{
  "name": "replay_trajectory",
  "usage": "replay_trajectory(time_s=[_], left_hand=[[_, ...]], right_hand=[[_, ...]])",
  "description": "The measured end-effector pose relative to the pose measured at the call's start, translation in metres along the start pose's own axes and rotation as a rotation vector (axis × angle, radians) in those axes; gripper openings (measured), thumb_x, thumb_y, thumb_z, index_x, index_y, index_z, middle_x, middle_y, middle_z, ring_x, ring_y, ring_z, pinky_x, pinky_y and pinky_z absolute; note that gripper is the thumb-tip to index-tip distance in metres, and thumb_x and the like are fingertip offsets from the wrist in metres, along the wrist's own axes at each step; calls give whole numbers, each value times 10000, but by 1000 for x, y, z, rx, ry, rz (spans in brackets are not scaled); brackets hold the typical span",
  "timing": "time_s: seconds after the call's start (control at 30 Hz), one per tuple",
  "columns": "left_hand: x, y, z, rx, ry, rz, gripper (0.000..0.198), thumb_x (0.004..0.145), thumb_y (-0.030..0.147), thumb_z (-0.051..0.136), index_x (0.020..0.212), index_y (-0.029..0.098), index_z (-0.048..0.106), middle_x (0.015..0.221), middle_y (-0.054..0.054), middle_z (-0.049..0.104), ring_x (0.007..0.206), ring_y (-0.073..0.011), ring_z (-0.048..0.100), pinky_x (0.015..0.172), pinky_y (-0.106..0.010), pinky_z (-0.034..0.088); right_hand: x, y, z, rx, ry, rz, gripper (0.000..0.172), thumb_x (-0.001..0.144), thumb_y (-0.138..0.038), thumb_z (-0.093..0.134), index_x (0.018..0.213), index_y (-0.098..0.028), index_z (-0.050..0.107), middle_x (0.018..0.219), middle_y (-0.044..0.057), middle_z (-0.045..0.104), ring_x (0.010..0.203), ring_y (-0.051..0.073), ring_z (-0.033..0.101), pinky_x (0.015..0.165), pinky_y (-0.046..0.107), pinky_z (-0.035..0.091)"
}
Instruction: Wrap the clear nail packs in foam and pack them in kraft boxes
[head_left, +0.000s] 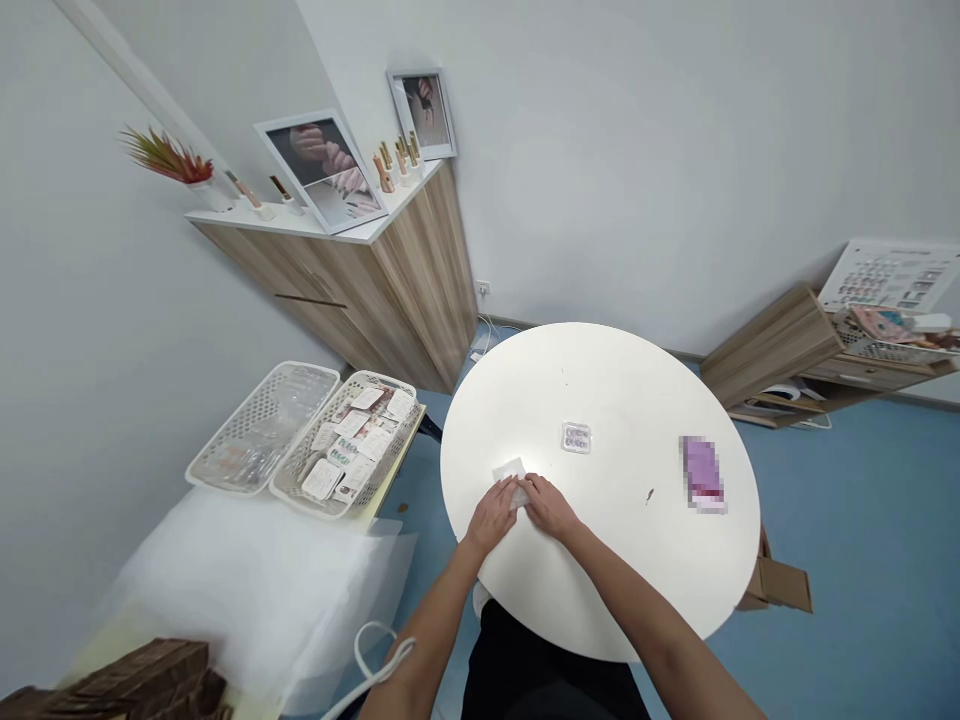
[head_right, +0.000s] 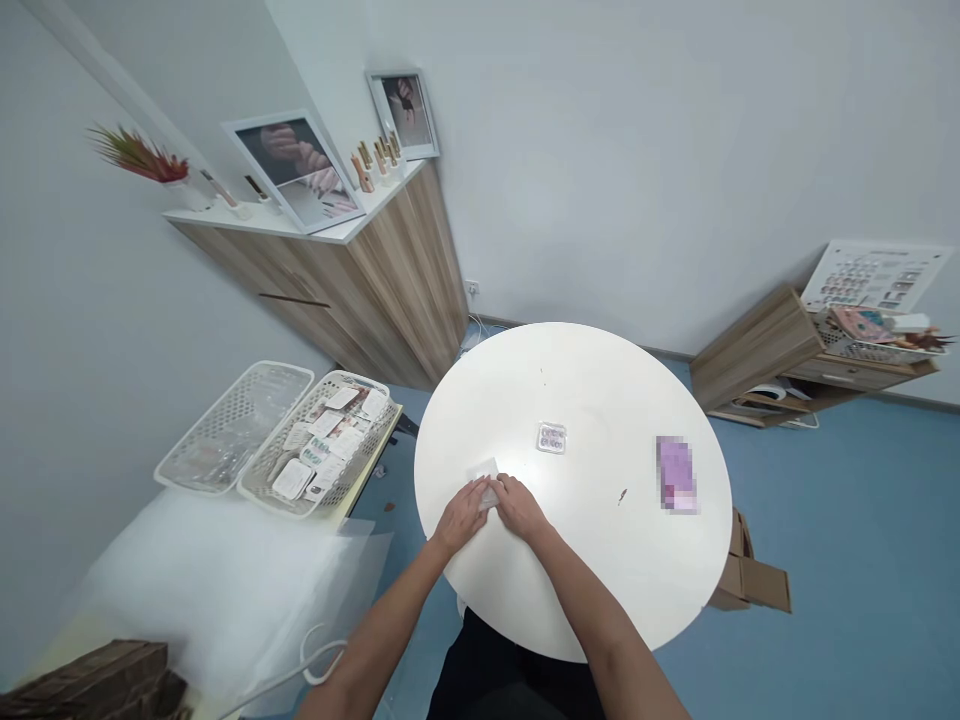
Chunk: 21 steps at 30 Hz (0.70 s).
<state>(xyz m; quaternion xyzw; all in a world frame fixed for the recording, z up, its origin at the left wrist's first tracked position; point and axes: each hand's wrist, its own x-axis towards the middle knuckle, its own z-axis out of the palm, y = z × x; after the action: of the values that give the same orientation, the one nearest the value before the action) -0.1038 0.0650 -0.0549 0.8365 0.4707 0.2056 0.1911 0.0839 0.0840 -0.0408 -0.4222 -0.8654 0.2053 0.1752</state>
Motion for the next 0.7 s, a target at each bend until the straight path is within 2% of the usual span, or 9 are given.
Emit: replay_trajectory(time_s=[0.1, 0.2, 0.27, 0.37, 0.43, 0.5, 0.6, 0.7], left_hand=[[20, -1, -17, -170, 13, -113, 502, 890, 215, 479, 1387, 237, 409, 1367, -98, 533, 1207, -233, 564, 982, -410, 508], [43, -2, -30, -331, 82, -277, 336, 914, 300, 475, 1232, 233, 557, 1264, -98, 559, 1046, -209, 624, 870, -363, 540], [56, -6, -31, -427, 137, -384, 286, 905, 308, 488, 1153, 219, 598, 1139, -84, 601, 953, -193, 633, 819, -338, 538], [72, -15, -26, -515, 209, -553, 267, 889, 285, 505, 1141, 233, 574, 1004, -33, 650, 855, -169, 634, 768, -309, 527], [79, -22, -21, -449, 236, -626, 252, 894, 267, 486, 1137, 251, 552, 955, -9, 665, 828, -170, 635, 756, -317, 524], [83, -26, -16, -333, 251, -641, 238, 892, 234, 463, 1110, 251, 558, 978, -24, 669, 898, -200, 630, 806, -363, 519], [78, -23, -9, -183, 294, -610, 289, 883, 191, 433, 1136, 224, 568, 1213, -100, 603, 1129, -267, 550, 943, -465, 461], [58, -11, 2, 7, 306, -520, 395, 911, 216, 399, 1294, 211, 495, 1400, -141, 467, 1248, -308, 459, 991, -519, 413]], right_hand=[[15, 4, -12, 60, 35, -2, 441, 859, -130, 475, 1288, -230, 454, 1190, 109, 535, 997, 227, 546, 834, 380, 503], [40, 12, -28, 153, 35, 54, 372, 886, -166, 479, 1247, -255, 483, 1143, 77, 556, 1001, 214, 555, 851, 362, 494], [59, 19, -34, 215, 4, 93, 343, 877, -178, 504, 1210, -257, 499, 1089, 54, 566, 957, 202, 565, 831, 346, 494], [86, 32, -34, 263, -36, 162, 381, 838, -179, 551, 1207, -242, 479, 1090, 47, 549, 855, 178, 574, 768, 327, 501], [97, 38, -27, 252, -28, 203, 414, 815, -178, 570, 1213, -225, 464, 1127, 59, 526, 821, 171, 574, 740, 325, 506], [101, 41, -17, 217, 0, 215, 385, 810, -169, 561, 1184, -203, 479, 1131, 75, 520, 859, 187, 574, 763, 338, 507], [96, 38, -1, 130, 28, 191, 293, 828, -156, 520, 1120, -172, 523, 1106, 104, 544, 972, 234, 549, 865, 392, 487], [86, 33, 5, 87, 54, 172, 302, 844, -135, 466, 1135, -166, 541, 1181, 131, 548, 1054, 254, 522, 937, 445, 459]])
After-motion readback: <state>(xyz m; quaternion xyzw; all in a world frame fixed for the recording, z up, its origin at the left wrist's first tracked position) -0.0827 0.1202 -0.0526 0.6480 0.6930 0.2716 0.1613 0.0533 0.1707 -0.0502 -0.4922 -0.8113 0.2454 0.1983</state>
